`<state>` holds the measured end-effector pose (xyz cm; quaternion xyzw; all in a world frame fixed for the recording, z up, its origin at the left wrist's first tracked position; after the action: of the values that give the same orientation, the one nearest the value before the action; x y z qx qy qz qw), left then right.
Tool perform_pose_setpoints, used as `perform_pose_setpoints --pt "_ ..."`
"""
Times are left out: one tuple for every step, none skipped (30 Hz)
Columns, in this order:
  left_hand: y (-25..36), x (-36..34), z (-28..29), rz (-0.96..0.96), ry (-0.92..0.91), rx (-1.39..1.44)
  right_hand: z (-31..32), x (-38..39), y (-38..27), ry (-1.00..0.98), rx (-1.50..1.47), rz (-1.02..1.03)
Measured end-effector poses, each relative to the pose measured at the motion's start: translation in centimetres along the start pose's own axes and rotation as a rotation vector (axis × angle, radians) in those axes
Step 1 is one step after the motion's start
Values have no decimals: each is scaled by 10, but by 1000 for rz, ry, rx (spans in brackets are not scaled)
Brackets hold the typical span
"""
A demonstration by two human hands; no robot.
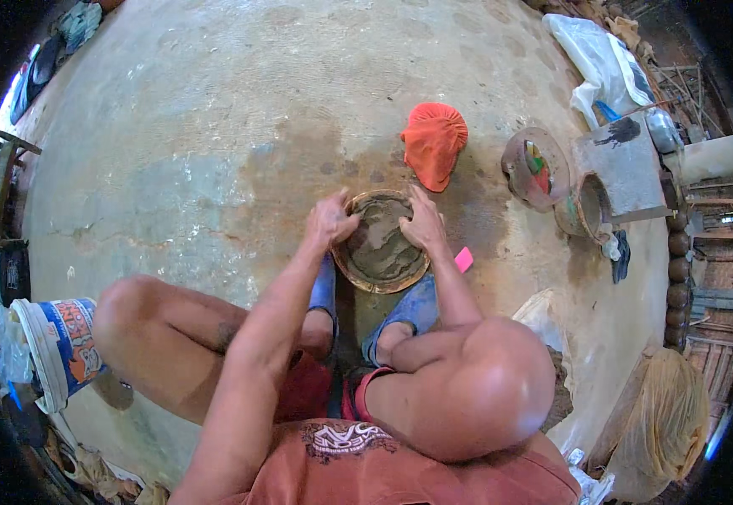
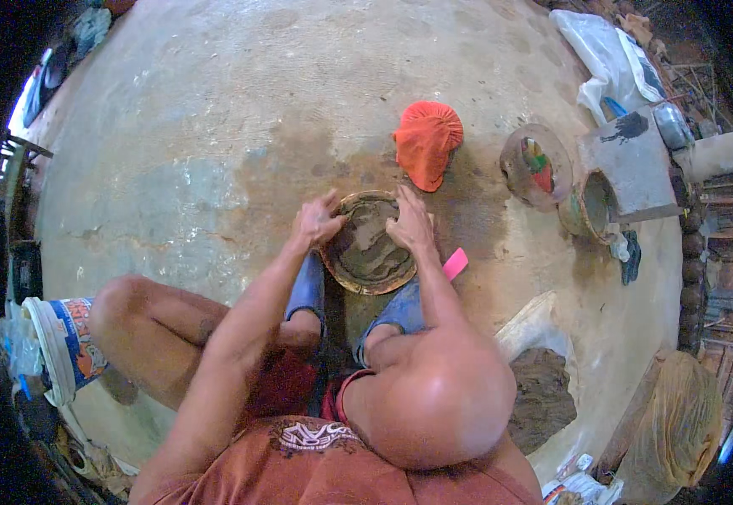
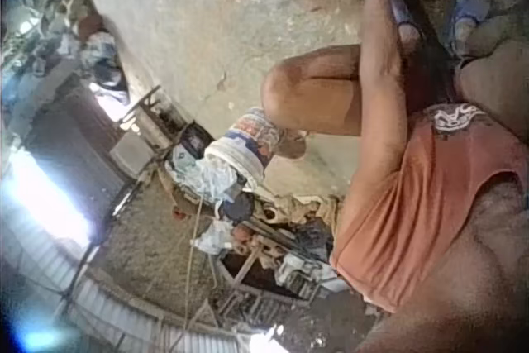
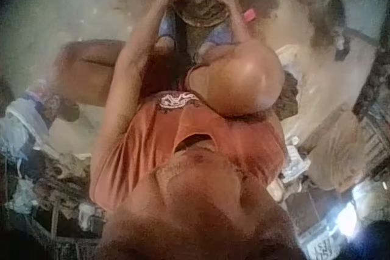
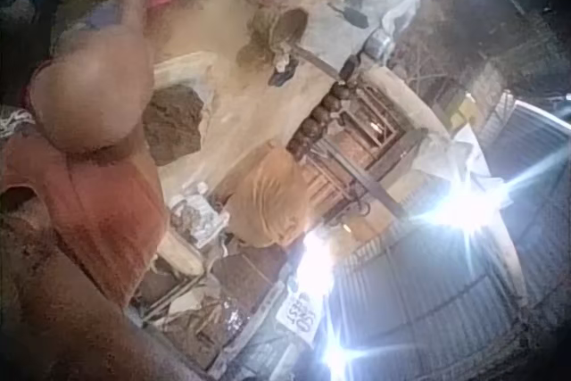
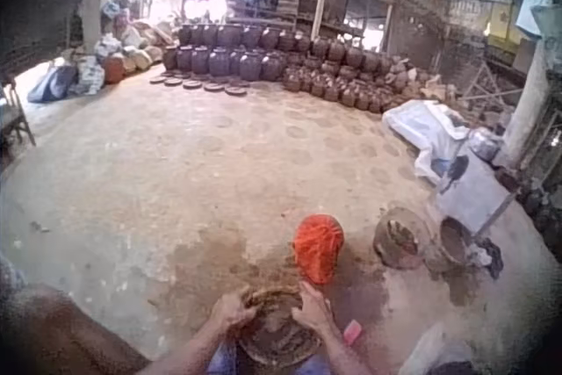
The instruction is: The person prepares clay by kneading it on a cloth and then shapes it into a round vessel by hand inside a wooden form, smoothing the inner edges with a small pink tool.
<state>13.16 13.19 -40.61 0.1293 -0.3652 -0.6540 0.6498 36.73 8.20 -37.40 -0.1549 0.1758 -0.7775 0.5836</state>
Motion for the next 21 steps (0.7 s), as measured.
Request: perform_pose_setpoints --pt "11 -14 6 -187 -44 -145 -13 -6 -11 -37 -11 72" --pt "40 -27 0 -404 -101 -258 -8 -10 -3 -54 16 128" --pt "56 -33 -2 -586 -242 -377 -9 -9 0 -58 12 115" --pt "60 -43 13 -581 -253 -386 -16 -5 -9 -115 67 163" --pt "65 -42 17 -677 -389 -564 -20 -1 -17 -170 126 211" --pt "71 -38 23 -777 -525 -738 -18 0 -18 -171 124 201" --pt "82 -35 37 -722 -660 -840 -14 3 -12 -169 153 195" --pt "87 -30 57 -655 -792 -948 -14 5 -11 -168 174 194" --pt "94 -29 77 -656 -801 -953 -16 7 -11 -170 168 186" --pt "91 -29 98 -620 -799 -910 -16 9 -16 -109 210 223" --pt "84 -32 105 -591 -799 -863 -14 14 -18 -47 259 255" --pt "78 -30 102 -597 -816 -863 -17 22 -16 -55 259 239" --pt "80 -33 98 -644 -732 -754 -16 30 -21 -26 307 253" --pt "81 -34 94 -687 -644 -649 -15 38 -28 7 353 269" --pt "70 -37 82 -599 -606 -518 -14 42 -32 -5 342 253" --pt "57 -36 61 -606 -592 -519 -10 36 -35 9 346 259" --pt "52 -35 40 -589 -506 -351 -11 36 -35 -57 333 268" --pt "48 -37 26 -562 -415 -187 -14 34 -38 -125 315 284" --pt "39 -36 9 -553 -404 -184 -2 23 -46 -261 275 243" --pt "40 -35 -12 -558 -355 -180 -2 13 -37 -265 285 243" --pt "42 -32 -29 -553 -315 -178 1 5 -31 -178 230 233"
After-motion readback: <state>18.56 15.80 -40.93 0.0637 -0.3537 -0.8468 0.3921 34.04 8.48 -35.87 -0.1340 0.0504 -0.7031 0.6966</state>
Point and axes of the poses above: each hand's wrist, its own x-axis away from the middle knuckle, its own z-axis out of the back of the hand, y = z × x, the point moved 9 cm from there along -x, towards the middle knuckle, and after that the axes turned 13 degrees about y, right-handed, at the moved point
